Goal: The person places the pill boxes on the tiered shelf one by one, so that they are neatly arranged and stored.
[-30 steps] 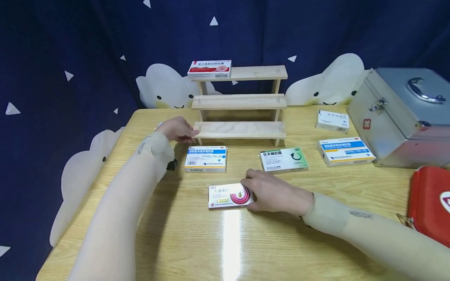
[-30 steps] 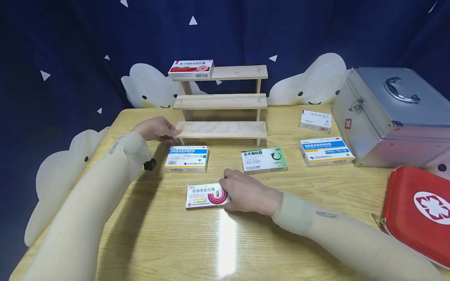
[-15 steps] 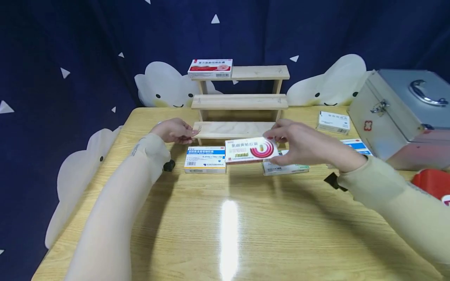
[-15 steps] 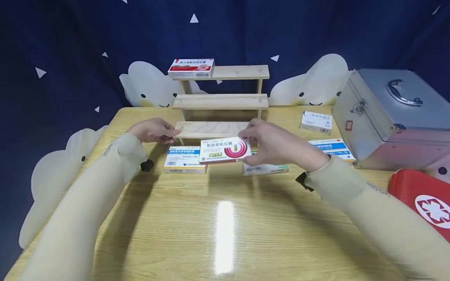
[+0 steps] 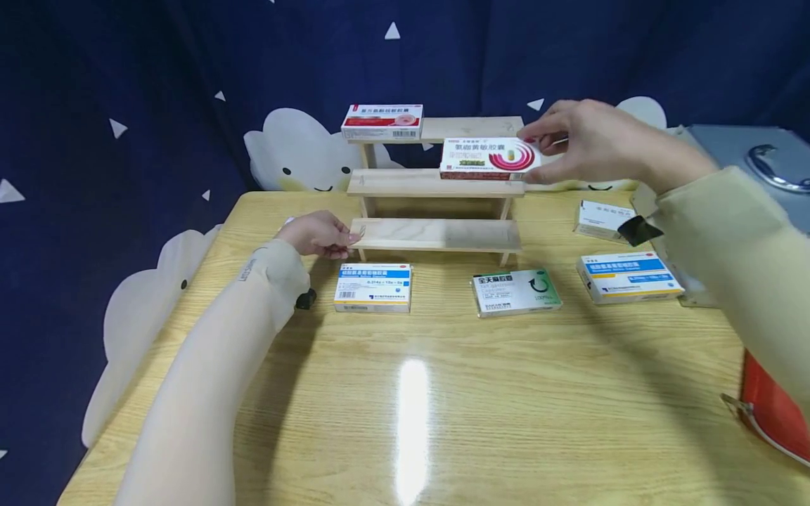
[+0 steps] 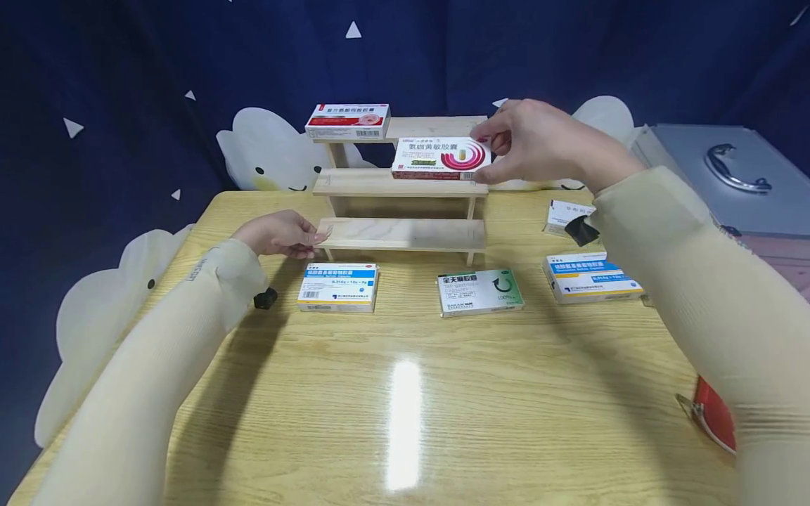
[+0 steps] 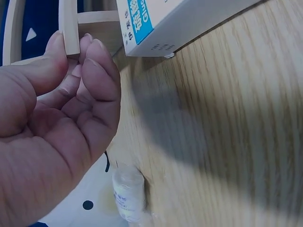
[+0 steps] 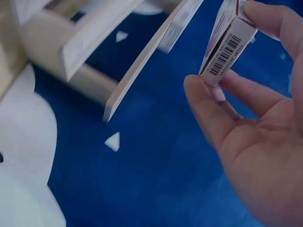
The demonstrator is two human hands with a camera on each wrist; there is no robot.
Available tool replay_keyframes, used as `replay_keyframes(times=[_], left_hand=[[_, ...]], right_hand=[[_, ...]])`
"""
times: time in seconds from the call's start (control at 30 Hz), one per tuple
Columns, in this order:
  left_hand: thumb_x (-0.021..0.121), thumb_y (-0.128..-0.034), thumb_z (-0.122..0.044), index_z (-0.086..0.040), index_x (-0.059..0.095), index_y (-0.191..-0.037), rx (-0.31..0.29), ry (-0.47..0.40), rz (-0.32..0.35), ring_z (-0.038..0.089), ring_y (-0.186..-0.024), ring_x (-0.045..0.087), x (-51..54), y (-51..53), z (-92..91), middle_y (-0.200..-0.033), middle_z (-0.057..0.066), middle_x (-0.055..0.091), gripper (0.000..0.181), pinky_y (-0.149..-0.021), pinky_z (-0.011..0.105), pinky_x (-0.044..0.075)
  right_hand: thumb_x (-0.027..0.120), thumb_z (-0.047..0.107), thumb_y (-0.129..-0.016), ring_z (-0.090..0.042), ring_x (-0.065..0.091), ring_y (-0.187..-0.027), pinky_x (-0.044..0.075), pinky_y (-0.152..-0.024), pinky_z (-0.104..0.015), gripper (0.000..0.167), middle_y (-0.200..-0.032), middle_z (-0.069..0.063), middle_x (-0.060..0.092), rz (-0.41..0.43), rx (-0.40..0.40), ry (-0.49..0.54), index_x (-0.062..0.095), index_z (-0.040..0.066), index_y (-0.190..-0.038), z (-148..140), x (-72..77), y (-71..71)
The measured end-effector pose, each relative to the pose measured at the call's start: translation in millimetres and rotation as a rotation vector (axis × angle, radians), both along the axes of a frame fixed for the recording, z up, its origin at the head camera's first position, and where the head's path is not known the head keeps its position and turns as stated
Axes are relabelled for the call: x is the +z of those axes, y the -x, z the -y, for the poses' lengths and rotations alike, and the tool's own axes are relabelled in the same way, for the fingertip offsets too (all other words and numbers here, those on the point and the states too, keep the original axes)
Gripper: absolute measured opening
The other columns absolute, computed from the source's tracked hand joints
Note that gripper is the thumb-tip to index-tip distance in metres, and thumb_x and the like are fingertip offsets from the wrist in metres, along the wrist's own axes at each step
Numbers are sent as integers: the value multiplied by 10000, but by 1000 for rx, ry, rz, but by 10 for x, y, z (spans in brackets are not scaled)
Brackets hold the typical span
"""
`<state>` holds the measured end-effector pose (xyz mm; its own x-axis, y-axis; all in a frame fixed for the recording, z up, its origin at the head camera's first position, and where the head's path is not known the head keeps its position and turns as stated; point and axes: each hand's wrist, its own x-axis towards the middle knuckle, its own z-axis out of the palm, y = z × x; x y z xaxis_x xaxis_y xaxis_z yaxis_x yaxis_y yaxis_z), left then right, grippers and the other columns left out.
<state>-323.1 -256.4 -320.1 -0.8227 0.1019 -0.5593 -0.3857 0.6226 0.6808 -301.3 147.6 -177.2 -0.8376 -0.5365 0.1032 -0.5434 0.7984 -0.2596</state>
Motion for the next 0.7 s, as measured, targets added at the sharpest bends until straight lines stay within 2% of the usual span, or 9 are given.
replay_keyframes(times=[0.1,0.23,0.47,0.6,0.7], left_hand=[[603,-999,-218,27,591,-1068,-4,18,-9,175,-760,613,-3,4,-23,-971,154,655,255,-829,336,535],[601,-999,-221,29,603,-1054,-5,53,-16,185,-766,614,-10,-16,-34,-983,166,658,256,-820,333,536],[581,-1010,-208,38,609,-1066,18,56,-13,197,-790,618,-32,-98,4,-1010,175,658,253,-807,322,538],[583,-1012,-220,38,626,-1097,6,93,-28,198,-785,618,-55,-133,32,-1000,163,666,275,-769,304,540],[588,-1009,-244,37,634,-1117,-13,134,-36,201,-788,624,-72,-157,41,-977,148,671,304,-794,321,542]], right_hand=[[781,309,-862,-278,477,-982,395,-762,-325,613,-1163,-147,531,4,-22,-17,578,10,-1357,-69,42,223],[760,341,-881,-281,436,-1029,388,-717,-314,644,-1238,-170,511,72,-33,10,548,-1,-1384,-116,56,526],[747,419,-881,-323,379,-1123,351,-798,-400,742,-1316,-203,502,208,-72,57,488,-5,-1432,-71,10,978],[743,466,-869,-327,380,-1140,347,-841,-414,793,-1319,-200,515,244,-91,52,465,7,-1452,-22,-39,1162],[740,483,-867,-355,361,-1188,346,-940,-473,829,-1362,-218,487,285,-95,46,432,9,-1474,15,-83,1257]])
